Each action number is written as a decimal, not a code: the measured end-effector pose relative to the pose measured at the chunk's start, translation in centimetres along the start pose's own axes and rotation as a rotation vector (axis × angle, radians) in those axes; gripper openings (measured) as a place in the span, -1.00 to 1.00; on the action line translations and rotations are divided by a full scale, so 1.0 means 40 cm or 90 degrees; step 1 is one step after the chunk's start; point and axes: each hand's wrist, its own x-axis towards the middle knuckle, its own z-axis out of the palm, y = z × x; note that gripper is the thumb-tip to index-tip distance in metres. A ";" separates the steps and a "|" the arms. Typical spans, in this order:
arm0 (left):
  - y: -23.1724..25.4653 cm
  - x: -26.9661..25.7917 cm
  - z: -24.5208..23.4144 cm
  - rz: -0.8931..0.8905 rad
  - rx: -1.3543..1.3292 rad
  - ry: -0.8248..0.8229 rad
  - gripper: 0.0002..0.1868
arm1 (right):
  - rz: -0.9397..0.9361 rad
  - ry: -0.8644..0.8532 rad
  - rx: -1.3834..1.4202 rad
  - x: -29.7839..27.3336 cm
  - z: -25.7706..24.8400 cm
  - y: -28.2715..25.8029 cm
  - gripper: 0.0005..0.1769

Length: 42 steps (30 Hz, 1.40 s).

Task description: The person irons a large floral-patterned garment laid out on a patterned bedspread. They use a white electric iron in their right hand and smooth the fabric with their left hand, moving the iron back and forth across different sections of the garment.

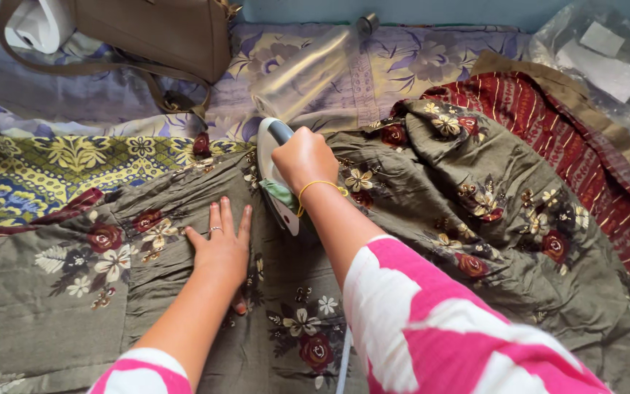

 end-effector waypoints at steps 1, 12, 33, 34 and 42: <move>0.000 0.012 -0.001 -0.007 -0.008 -0.046 0.76 | -0.002 0.004 0.003 -0.003 0.001 0.000 -0.66; 0.050 0.175 0.093 -0.108 -0.045 -0.036 0.59 | 0.042 -0.105 -0.064 -0.254 -0.112 0.105 -0.61; 0.032 0.042 -0.022 -0.034 0.055 -0.113 1.02 | 0.083 0.022 -0.087 -0.132 -0.160 0.180 -0.63; 0.032 0.042 -0.022 -0.032 0.054 -0.112 1.02 | 0.090 0.019 -0.086 -0.116 -0.157 0.172 -0.63; 0.018 0.039 -0.028 -0.022 0.036 -0.121 1.03 | 0.137 -0.089 -0.102 -0.250 -0.249 0.255 -0.63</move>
